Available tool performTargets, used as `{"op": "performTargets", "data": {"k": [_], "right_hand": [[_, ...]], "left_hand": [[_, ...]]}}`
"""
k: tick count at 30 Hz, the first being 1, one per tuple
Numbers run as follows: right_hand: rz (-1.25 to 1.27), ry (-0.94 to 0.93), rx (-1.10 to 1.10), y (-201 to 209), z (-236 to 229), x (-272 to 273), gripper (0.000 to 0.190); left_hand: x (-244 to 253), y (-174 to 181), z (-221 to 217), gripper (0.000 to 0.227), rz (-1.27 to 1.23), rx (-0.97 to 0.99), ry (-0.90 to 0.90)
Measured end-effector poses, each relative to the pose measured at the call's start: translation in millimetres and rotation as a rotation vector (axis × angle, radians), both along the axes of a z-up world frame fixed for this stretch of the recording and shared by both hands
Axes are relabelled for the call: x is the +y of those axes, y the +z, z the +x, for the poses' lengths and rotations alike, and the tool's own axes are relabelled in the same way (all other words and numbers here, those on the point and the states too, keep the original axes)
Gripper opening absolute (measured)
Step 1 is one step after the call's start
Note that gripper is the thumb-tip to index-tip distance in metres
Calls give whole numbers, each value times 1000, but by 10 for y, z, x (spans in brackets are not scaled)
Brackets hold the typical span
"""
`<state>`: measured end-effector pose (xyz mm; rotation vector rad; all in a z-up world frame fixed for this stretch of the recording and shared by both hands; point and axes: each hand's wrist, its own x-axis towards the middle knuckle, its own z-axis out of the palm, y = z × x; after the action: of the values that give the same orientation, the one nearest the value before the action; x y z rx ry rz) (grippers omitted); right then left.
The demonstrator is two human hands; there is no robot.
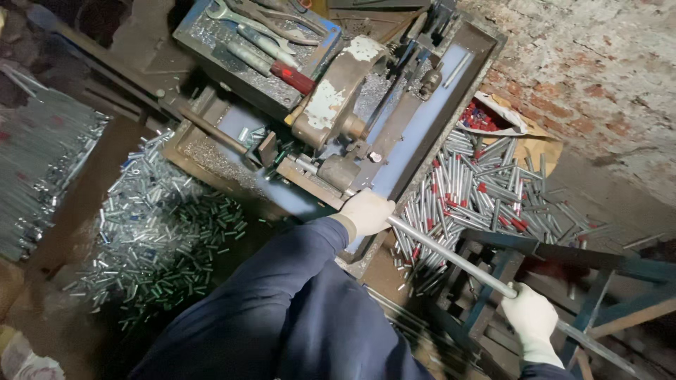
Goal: The person operates a manual metal cutting machine, feeding a long metal rod into the cutting mechanism and pulling the handle to cut it into smaller segments. The cut pieces fall into a collection area below the machine.
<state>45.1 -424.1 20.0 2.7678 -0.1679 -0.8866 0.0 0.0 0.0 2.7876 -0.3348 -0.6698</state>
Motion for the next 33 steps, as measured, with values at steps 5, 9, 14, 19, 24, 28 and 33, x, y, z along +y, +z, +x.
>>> {"op": "performTargets", "data": {"k": [5, 9, 14, 19, 24, 28, 33], "right_hand": [[-13, 217, 175, -347, 306, -349, 46], [-57, 178, 77, -197, 120, -167, 44], [-7, 78, 22, -35, 40, -8, 51], [41, 210, 230, -76, 250, -51, 40], [-28, 106, 122, 22, 95, 57, 46], [-37, 103, 101, -64, 127, -43, 47], [2, 238, 219, -291, 305, -158, 43]], "left_hand": [[-25, -64, -1, 22, 12, -19, -4], [-12, -209, -13, 22, 27, -72, -15], [-41, -278, 4, 23, 20, -77, -16], [-17, -143, -11, 20, 7, -47, -5], [-19, -172, -7, 22, 24, -49, -24], [-47, -174, -18, 23, 20, -95, -31], [16, -9, -20, 22, 42, -59, -47]]}}
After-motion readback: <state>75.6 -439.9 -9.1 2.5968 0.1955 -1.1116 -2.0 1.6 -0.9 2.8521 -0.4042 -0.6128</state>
